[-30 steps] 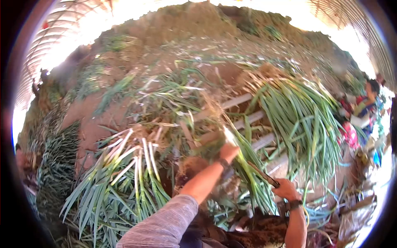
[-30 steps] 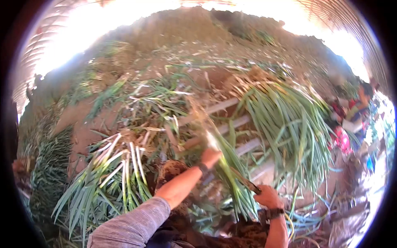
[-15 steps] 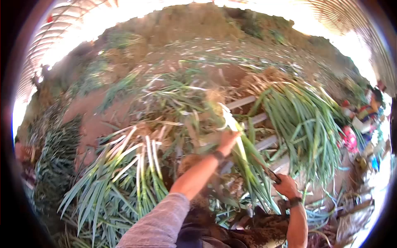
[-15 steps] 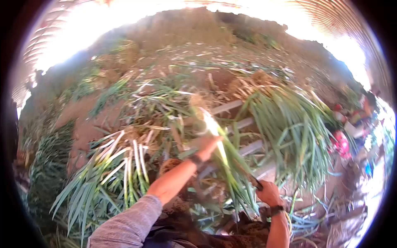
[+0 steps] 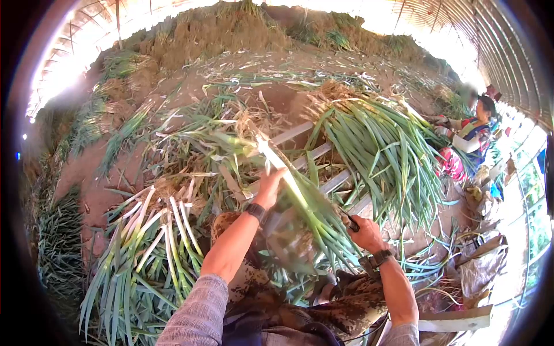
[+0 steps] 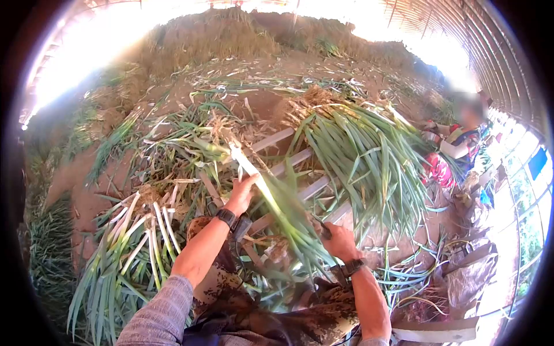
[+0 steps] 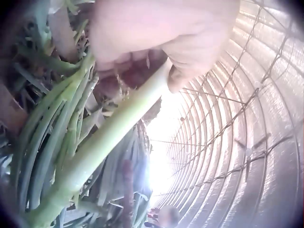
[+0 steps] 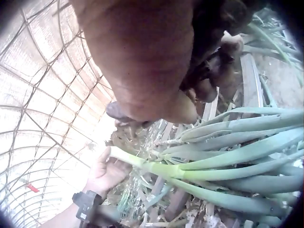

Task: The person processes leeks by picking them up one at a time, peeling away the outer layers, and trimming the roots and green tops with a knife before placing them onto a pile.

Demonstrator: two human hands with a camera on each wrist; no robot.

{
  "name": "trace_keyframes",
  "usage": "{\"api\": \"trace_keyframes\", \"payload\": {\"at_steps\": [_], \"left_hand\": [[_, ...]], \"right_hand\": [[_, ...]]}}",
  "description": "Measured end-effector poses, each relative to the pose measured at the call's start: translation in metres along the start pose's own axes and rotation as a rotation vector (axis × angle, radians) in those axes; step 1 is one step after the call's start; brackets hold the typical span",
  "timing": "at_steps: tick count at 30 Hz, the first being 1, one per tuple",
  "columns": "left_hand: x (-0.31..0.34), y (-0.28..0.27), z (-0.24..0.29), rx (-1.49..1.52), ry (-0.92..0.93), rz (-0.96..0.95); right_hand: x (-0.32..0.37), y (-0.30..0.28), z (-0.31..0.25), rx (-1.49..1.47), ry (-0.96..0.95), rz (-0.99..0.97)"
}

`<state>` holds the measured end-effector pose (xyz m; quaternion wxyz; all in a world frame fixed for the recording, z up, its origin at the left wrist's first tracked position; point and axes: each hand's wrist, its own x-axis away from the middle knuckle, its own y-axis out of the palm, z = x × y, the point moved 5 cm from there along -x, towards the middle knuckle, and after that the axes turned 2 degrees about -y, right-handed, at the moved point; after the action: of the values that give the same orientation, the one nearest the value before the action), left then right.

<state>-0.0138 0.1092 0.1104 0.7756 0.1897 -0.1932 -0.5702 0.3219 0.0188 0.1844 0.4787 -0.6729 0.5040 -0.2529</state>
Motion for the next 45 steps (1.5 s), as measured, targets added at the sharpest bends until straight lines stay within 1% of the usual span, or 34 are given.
{"api": "trace_keyframes", "payload": {"at_steps": [2,3,4,6,8,9,10,12,13,15,16,18,19,20,23,25,27,28,29,30,32,33,34,35,36,37,41,43,44,45], "left_hand": [[0.016,0.009,0.006,0.019,-0.101,-0.157],[0.012,0.008,0.005,-0.068,-0.080,-0.188],[0.012,0.005,0.002,-0.100,-0.064,-0.145],[0.005,0.001,0.004,-0.155,-0.029,-0.113],[0.001,-0.003,0.005,-0.165,-0.020,-0.052],[-0.001,-0.005,0.007,-0.185,-0.019,-0.005],[-0.002,-0.003,0.009,-0.186,0.019,0.002],[-0.002,0.003,0.011,-0.209,0.088,-0.018],[0.002,0.010,0.014,-0.218,0.089,-0.030],[0.015,0.025,0.010,-0.323,0.021,-0.101],[0.017,0.030,0.005,-0.328,0.021,-0.112],[0.022,0.038,-0.008,-0.387,-0.010,-0.151],[0.028,0.044,-0.011,-0.329,-0.055,-0.232],[0.032,0.048,-0.011,-0.335,-0.056,-0.234],[0.037,0.053,-0.017,-0.245,-0.131,-0.407],[0.037,0.055,-0.016,-0.249,-0.159,-0.419],[0.040,0.062,-0.015,-0.247,-0.191,-0.438],[0.043,0.067,-0.010,-0.191,-0.164,-0.451],[0.046,0.070,-0.006,-0.137,-0.137,-0.461],[0.045,0.068,-0.007,-0.140,-0.143,-0.460],[0.044,0.066,-0.008,-0.046,-0.211,-0.447],[0.035,0.063,-0.014,-0.024,-0.250,-0.423],[0.033,0.060,-0.021,-0.023,-0.251,-0.422],[0.033,0.058,-0.028,-0.019,-0.230,-0.450],[0.034,0.058,-0.031,-0.016,-0.210,-0.480],[0.031,0.055,-0.037,-0.053,-0.250,-0.450],[0.036,0.054,-0.039,-0.005,-0.263,-0.433],[0.028,0.045,-0.048,-0.131,-0.300,-0.391],[0.023,0.041,-0.050,-0.175,-0.313,-0.379],[0.009,0.028,-0.056,-0.199,-0.268,-0.284]], "right_hand": [[0.004,0.002,0.000,-0.004,0.003,0.004],[0.003,0.001,-0.006,0.003,-0.039,-0.077],[0.004,0.001,-0.011,0.012,-0.087,-0.157],[0.004,-0.003,-0.015,0.003,-0.118,-0.127],[0.001,-0.005,-0.016,0.010,-0.035,-0.118],[0.001,-0.005,-0.018,-0.020,-0.071,-0.057],[-0.001,-0.003,-0.015,-0.029,-0.049,-0.043],[-0.010,-0.006,-0.019,-0.036,-0.061,-0.035],[-0.016,-0.009,-0.023,-0.042,-0.053,-0.024],[-0.027,-0.020,-0.042,-0.014,-0.142,0.134],[-0.033,-0.026,-0.055,-0.030,-0.123,0.111],[-0.048,-0.015,-0.054,-0.061,-0.236,0.142],[-0.053,-0.008,-0.050,-0.065,-0.232,0.147],[-0.057,0.000,-0.047,-0.060,-0.227,0.134],[-0.060,0.005,-0.045,-0.087,-0.228,0.090],[-0.060,-0.003,-0.049,-0.110,-0.229,0.061],[-0.060,-0.012,-0.054,-0.143,-0.281,0.079],[-0.061,-0.012,-0.055,-0.143,-0.276,0.077],[-0.064,-0.009,-0.055,-0.144,-0.211,0.060],[-0.065,-0.005,-0.054,-0.146,-0.144,0.043],[-0.067,-0.002,-0.051,-0.122,-0.122,0.034],[-0.066,-0.004,-0.055,-0.154,-0.194,0.068],[-0.066,-0.005,-0.059,-0.185,-0.269,0.100],[-0.069,-0.003,-0.058,-0.185,-0.267,0.097],[-0.075,0.000,-0.056,-0.140,-0.194,0.045],[-0.078,0.004,-0.054,-0.099,-0.116,-0.003],[-0.076,-0.004,-0.067,-0.172,-0.132,0.056],[-0.078,0.001,-0.060,-0.122,-0.044,-0.015],[-0.077,0.001,-0.057,-0.124,-0.040,-0.012],[-0.074,0.001,-0.057,-0.145,-0.084,-0.037]]}}
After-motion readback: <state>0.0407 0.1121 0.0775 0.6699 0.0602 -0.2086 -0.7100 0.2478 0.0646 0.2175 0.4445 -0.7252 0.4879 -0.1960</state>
